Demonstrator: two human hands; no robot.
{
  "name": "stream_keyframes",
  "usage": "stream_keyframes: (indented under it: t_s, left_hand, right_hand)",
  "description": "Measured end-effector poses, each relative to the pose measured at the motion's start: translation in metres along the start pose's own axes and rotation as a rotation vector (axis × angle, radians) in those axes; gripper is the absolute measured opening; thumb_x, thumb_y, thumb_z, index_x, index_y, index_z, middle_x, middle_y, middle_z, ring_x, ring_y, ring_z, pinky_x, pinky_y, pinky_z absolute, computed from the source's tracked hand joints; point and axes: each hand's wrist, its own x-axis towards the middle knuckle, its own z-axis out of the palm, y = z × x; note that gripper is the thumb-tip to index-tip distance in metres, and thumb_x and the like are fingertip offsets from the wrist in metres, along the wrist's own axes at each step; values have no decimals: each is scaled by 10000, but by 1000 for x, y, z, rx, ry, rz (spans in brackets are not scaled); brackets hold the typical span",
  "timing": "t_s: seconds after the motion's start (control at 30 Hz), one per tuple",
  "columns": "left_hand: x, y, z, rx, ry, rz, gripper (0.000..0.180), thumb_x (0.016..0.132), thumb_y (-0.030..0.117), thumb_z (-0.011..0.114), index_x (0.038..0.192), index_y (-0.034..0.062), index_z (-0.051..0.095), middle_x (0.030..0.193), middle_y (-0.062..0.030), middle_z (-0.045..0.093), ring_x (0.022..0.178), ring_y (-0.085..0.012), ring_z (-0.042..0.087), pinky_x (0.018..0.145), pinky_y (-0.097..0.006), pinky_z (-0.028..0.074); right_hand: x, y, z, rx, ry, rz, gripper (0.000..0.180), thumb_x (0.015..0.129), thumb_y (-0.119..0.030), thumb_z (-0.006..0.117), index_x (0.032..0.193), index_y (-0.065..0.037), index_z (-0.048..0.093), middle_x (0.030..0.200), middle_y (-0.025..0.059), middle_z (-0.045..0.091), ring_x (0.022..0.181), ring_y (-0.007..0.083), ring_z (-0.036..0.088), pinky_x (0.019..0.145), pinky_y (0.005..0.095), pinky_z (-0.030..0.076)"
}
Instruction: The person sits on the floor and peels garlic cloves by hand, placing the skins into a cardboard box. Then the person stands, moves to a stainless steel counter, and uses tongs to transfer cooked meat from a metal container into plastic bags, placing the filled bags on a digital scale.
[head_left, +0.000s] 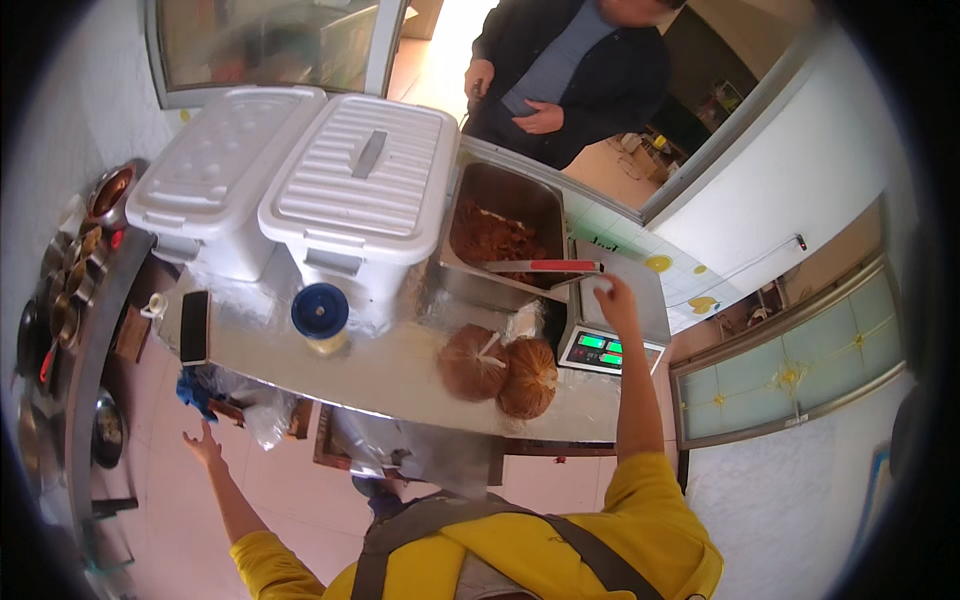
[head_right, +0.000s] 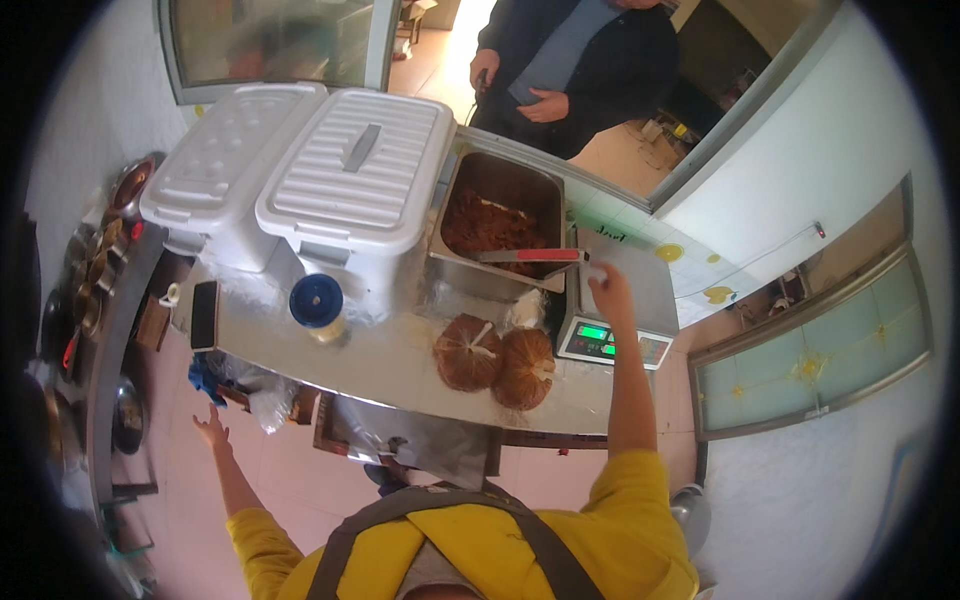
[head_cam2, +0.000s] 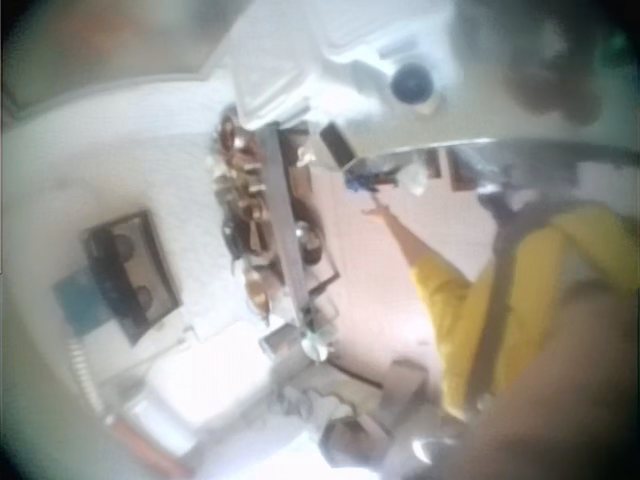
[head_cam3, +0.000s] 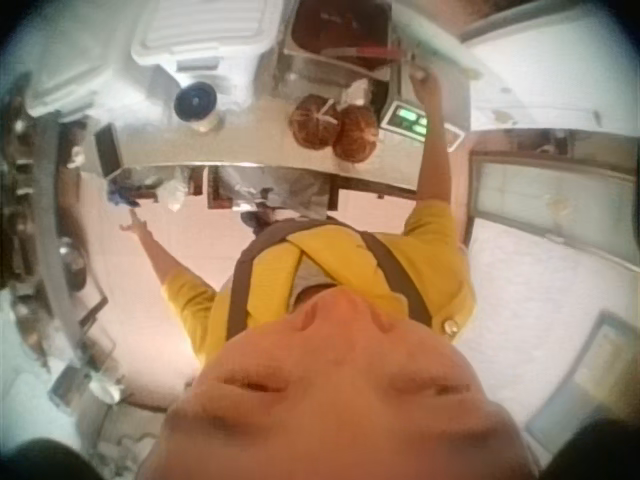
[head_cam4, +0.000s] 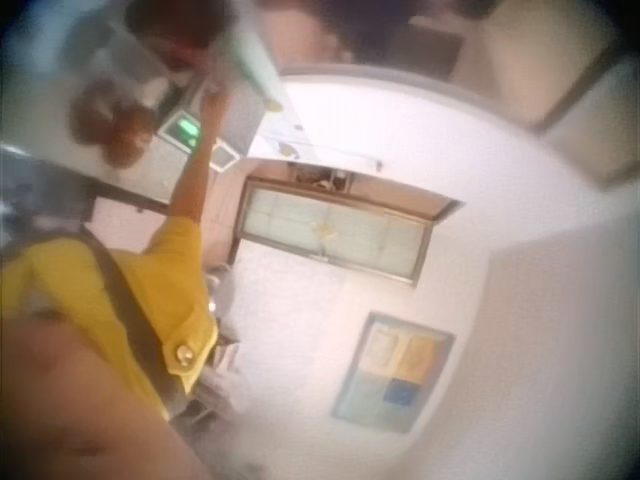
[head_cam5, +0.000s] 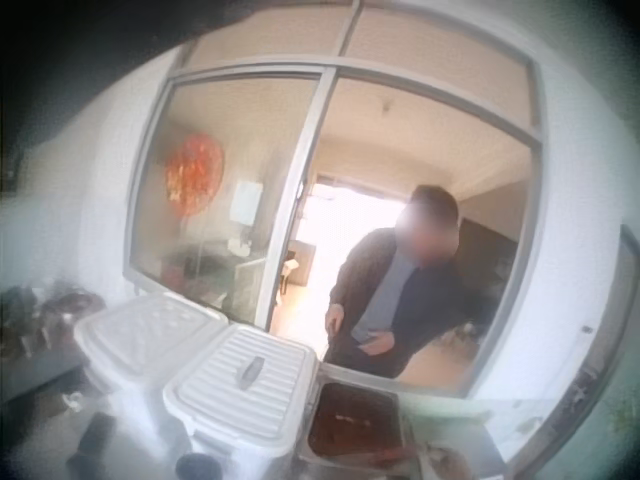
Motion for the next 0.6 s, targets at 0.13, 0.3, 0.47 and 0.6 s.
stream_keyframes:
  t_s: [0.13,0.3,0.47,0.6]
  left_hand:
    - [47,17,23,299,-193,177,864,763,500,723,1418,83,342,1284,-165,543,1120,-344,558,870,-448,482]
    - [37,45,24,517,-268,355,370,847,288,640,1063,-11,606,1019,-200,652,916,-374,628,807,-435,485]
    - [-41,115,-15,16,87,785,344,913,241,571,988,-95,584,818,-158,575,795,-285,576,769,-370,458]
    - [-146,137,-84,-319,-156,421,280,933,223,576,959,-55,585,946,-68,564,887,-144,541,783,-276,441]
  right_hand:
    - [-127,-33,1,-56,11,84,229,824,-218,657,995,-68,682,571,114,545,501,194,508,501,340,405]
    - [-235,-94,21,255,-248,256,143,834,-132,669,956,-64,695,524,32,521,474,90,452,464,279,378]
    - [-240,-178,44,387,-460,-4,167,841,-151,673,971,-48,686,628,38,585,535,86,505,513,265,421]
    - [-225,-257,79,683,-728,-194,431,807,-189,720,1194,-54,588,1021,95,624,866,172,595,777,280,479]
